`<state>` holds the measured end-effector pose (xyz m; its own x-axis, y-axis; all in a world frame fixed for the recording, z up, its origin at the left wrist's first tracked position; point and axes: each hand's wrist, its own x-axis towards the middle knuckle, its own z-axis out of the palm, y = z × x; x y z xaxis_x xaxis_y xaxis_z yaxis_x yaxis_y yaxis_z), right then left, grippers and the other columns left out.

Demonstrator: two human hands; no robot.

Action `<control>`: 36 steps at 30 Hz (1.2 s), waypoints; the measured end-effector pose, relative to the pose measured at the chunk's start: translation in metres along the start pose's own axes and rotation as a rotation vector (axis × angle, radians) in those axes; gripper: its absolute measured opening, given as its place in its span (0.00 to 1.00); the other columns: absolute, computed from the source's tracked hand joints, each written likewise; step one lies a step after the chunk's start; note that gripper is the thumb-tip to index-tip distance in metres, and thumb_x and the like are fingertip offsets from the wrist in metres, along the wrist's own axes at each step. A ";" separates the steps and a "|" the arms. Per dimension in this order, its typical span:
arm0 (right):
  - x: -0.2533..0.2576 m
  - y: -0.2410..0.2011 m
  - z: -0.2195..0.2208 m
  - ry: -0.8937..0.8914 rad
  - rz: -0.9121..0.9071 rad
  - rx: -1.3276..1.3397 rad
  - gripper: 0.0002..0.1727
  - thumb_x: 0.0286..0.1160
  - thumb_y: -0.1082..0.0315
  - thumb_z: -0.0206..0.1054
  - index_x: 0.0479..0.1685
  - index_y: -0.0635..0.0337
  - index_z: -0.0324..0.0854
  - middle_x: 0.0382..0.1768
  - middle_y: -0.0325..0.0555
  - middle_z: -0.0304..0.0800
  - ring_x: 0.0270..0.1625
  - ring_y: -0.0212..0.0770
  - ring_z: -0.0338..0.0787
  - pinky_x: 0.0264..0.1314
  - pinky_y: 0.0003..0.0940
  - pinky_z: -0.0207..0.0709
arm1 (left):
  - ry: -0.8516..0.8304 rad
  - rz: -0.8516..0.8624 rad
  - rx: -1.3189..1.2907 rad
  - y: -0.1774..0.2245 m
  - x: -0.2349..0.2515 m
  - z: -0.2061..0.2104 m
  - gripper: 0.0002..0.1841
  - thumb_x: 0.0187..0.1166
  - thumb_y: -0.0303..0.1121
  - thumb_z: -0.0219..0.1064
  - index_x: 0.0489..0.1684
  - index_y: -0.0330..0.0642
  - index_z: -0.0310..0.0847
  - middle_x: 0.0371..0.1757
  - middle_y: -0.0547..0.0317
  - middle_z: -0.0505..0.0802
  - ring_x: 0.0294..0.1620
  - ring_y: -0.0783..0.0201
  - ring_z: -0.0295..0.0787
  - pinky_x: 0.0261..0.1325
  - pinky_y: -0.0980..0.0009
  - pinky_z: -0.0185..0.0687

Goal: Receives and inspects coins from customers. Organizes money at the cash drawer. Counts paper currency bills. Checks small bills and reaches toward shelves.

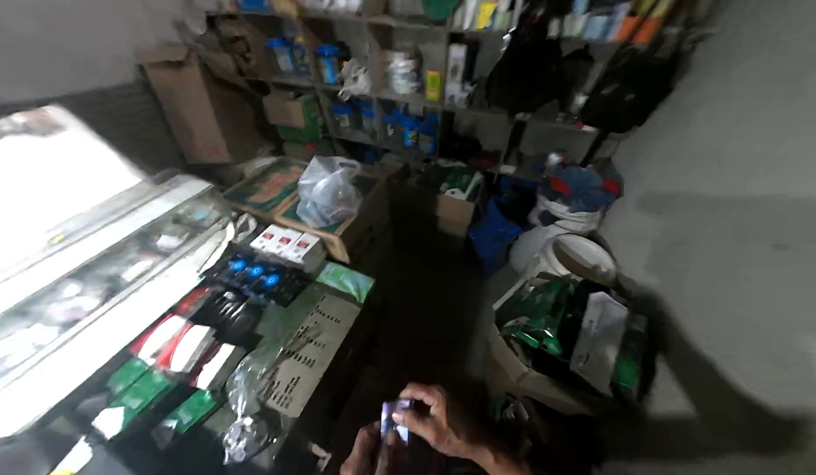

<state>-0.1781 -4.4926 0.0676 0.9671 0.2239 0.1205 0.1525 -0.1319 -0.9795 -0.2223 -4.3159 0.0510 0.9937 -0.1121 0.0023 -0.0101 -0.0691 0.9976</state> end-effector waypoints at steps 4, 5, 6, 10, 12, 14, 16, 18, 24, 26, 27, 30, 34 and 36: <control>0.030 0.023 -0.043 0.054 -0.012 -0.016 0.10 0.76 0.67 0.70 0.44 0.65 0.89 0.36 0.37 0.94 0.36 0.23 0.91 0.42 0.23 0.89 | -0.041 0.033 0.018 0.004 0.051 0.029 0.13 0.85 0.30 0.62 0.59 0.29 0.81 0.40 0.58 0.95 0.37 0.71 0.93 0.46 0.70 0.92; 0.037 0.026 -0.055 0.057 0.005 -0.047 0.10 0.74 0.66 0.70 0.43 0.65 0.89 0.35 0.36 0.94 0.34 0.22 0.91 0.39 0.23 0.89 | -0.063 0.032 0.010 0.004 0.063 0.035 0.15 0.85 0.30 0.63 0.62 0.28 0.80 0.43 0.55 0.95 0.40 0.70 0.93 0.49 0.69 0.91; 0.045 0.029 -0.066 0.053 0.010 -0.072 0.10 0.73 0.66 0.70 0.43 0.66 0.89 0.34 0.35 0.94 0.33 0.21 0.90 0.38 0.21 0.88 | -0.079 0.038 -0.004 0.003 0.075 0.042 0.17 0.85 0.30 0.63 0.64 0.26 0.79 0.46 0.52 0.94 0.43 0.69 0.93 0.52 0.68 0.91; 0.071 0.037 -0.096 -0.086 0.079 -0.109 0.08 0.70 0.71 0.69 0.41 0.68 0.88 0.34 0.34 0.93 0.33 0.18 0.88 0.39 0.18 0.86 | -0.043 0.033 -0.031 -0.005 0.102 0.060 0.16 0.86 0.30 0.62 0.62 0.24 0.79 0.47 0.45 0.94 0.45 0.64 0.93 0.55 0.66 0.89; 0.085 0.040 -0.097 -0.189 0.119 -0.084 0.07 0.69 0.75 0.69 0.41 0.69 0.87 0.33 0.33 0.92 0.32 0.18 0.88 0.37 0.18 0.86 | 0.015 0.005 -0.004 -0.009 0.103 0.059 0.14 0.86 0.29 0.63 0.59 0.25 0.81 0.44 0.44 0.93 0.43 0.61 0.93 0.53 0.64 0.89; 0.098 0.042 -0.091 -0.282 0.129 -0.054 0.07 0.68 0.76 0.69 0.42 0.68 0.87 0.34 0.32 0.92 0.32 0.19 0.89 0.37 0.19 0.86 | 0.093 0.004 0.034 -0.012 0.100 0.055 0.13 0.85 0.29 0.63 0.55 0.25 0.82 0.42 0.43 0.93 0.41 0.60 0.92 0.51 0.63 0.88; 0.109 0.041 -0.080 -0.381 0.115 -0.026 0.09 0.70 0.75 0.68 0.46 0.66 0.87 0.38 0.32 0.94 0.36 0.21 0.90 0.41 0.20 0.88 | 0.175 0.014 0.049 -0.013 0.094 0.047 0.12 0.84 0.28 0.63 0.53 0.25 0.83 0.41 0.43 0.93 0.41 0.59 0.92 0.51 0.63 0.88; 0.116 0.039 -0.065 -0.469 0.075 -0.022 0.09 0.71 0.75 0.68 0.46 0.65 0.88 0.40 0.31 0.95 0.40 0.19 0.90 0.47 0.19 0.87 | 0.237 0.017 0.039 -0.012 0.082 0.039 0.13 0.85 0.28 0.63 0.54 0.24 0.82 0.41 0.43 0.93 0.41 0.59 0.93 0.52 0.63 0.88; 0.105 0.024 0.008 -0.542 -0.076 0.032 0.05 0.69 0.73 0.70 0.39 0.60 0.90 0.37 0.26 0.95 0.40 0.17 0.90 0.47 0.16 0.86 | 0.423 0.101 -0.051 -0.022 0.022 0.010 0.15 0.88 0.32 0.59 0.56 0.24 0.80 0.39 0.44 0.92 0.37 0.63 0.91 0.47 0.66 0.88; 0.094 0.012 0.036 -0.560 -0.103 0.062 0.05 0.70 0.73 0.70 0.39 0.56 0.91 0.38 0.25 0.95 0.40 0.19 0.91 0.47 0.17 0.87 | 0.478 0.133 -0.076 -0.021 -0.002 -0.003 0.15 0.89 0.33 0.59 0.53 0.24 0.80 0.35 0.46 0.91 0.33 0.65 0.89 0.43 0.68 0.87; 0.087 0.006 0.050 -0.581 -0.113 0.071 0.06 0.71 0.73 0.70 0.40 0.54 0.91 0.38 0.24 0.95 0.41 0.19 0.91 0.47 0.17 0.87 | 0.502 0.148 -0.078 -0.020 -0.015 -0.009 0.15 0.89 0.33 0.60 0.53 0.24 0.80 0.34 0.46 0.91 0.33 0.65 0.89 0.42 0.69 0.87; 0.069 -0.009 0.089 -0.664 -0.164 0.074 0.06 0.73 0.71 0.70 0.41 0.50 0.92 0.40 0.24 0.95 0.43 0.20 0.91 0.50 0.17 0.87 | 0.588 0.181 -0.036 -0.016 -0.052 -0.031 0.14 0.89 0.32 0.60 0.50 0.25 0.80 0.33 0.46 0.91 0.32 0.64 0.89 0.41 0.69 0.87; 0.044 -0.032 0.141 -0.790 -0.191 0.103 0.08 0.74 0.71 0.69 0.47 0.54 0.91 0.42 0.28 0.96 0.44 0.22 0.93 0.52 0.20 0.88 | 0.797 0.229 0.001 -0.010 -0.101 -0.057 0.11 0.87 0.29 0.61 0.49 0.26 0.82 0.35 0.47 0.91 0.33 0.66 0.90 0.42 0.71 0.88; 0.031 -0.042 0.165 -0.842 -0.176 0.122 0.09 0.74 0.74 0.68 0.49 0.60 0.89 0.42 0.31 0.97 0.43 0.24 0.94 0.50 0.22 0.90 | 0.923 0.223 -0.024 -0.007 -0.123 -0.068 0.10 0.85 0.27 0.62 0.50 0.26 0.83 0.38 0.49 0.93 0.36 0.69 0.91 0.45 0.72 0.90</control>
<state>-0.1885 -4.3207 0.0857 0.4516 0.8780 0.1590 0.2163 0.0652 -0.9742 -0.3364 -4.2347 0.0484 0.6654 0.7078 0.2372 -0.2186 -0.1190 0.9685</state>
